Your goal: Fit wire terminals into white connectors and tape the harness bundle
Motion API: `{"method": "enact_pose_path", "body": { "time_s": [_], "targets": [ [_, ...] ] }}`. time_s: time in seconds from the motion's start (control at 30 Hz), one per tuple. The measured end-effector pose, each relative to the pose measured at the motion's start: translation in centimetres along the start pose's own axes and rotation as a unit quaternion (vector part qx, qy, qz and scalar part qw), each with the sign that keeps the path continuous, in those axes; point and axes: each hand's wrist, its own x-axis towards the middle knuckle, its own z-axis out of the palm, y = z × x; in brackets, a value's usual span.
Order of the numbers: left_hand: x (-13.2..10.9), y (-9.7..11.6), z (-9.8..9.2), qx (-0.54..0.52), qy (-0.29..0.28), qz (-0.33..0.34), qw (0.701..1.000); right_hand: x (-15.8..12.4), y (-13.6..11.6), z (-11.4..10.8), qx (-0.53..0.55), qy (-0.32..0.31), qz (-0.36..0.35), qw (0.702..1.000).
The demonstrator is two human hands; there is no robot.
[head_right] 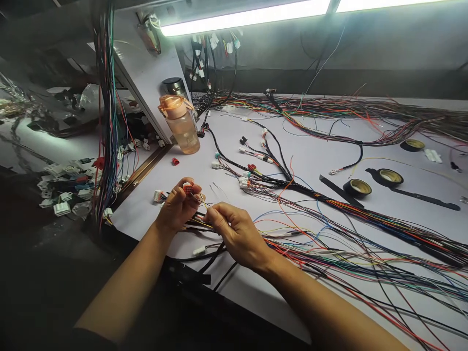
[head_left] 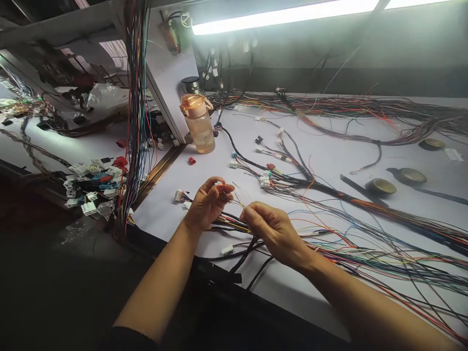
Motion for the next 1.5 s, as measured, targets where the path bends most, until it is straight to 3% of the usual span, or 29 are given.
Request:
{"method": "enact_pose_path", "body": {
  "time_s": [0.4, 1.03, 1.23, 1.4, 1.5],
  "targets": [
    [0.1, 0.0, 0.3, -0.012, 0.017, -0.018, 1.000, 0.0, -0.1, 0.0, 0.012, 0.003, -0.013, 1.000],
    [-0.3, 0.2, 1.0, 0.086, -0.045, 0.000, 0.995, 0.5, 0.9, -0.1, 0.079, -0.009, 0.056, 0.995],
    [-0.4, 0.2, 1.1, 0.092, -0.051, 0.007, 0.994, 0.4, 0.3, 0.1, 0.025, 0.037, 0.048, 0.998],
    [-0.4, 0.1, 1.1, 0.094, -0.053, 0.004, 0.994, 0.5, 0.2, 0.2, -0.042, 0.091, -0.003, 0.995],
    [-0.3, 0.1, 1.1, 0.094, -0.045, 0.007, 0.995, 0.6, 0.0, 0.1, -0.099, 0.089, -0.019, 0.991]
  ]
}}
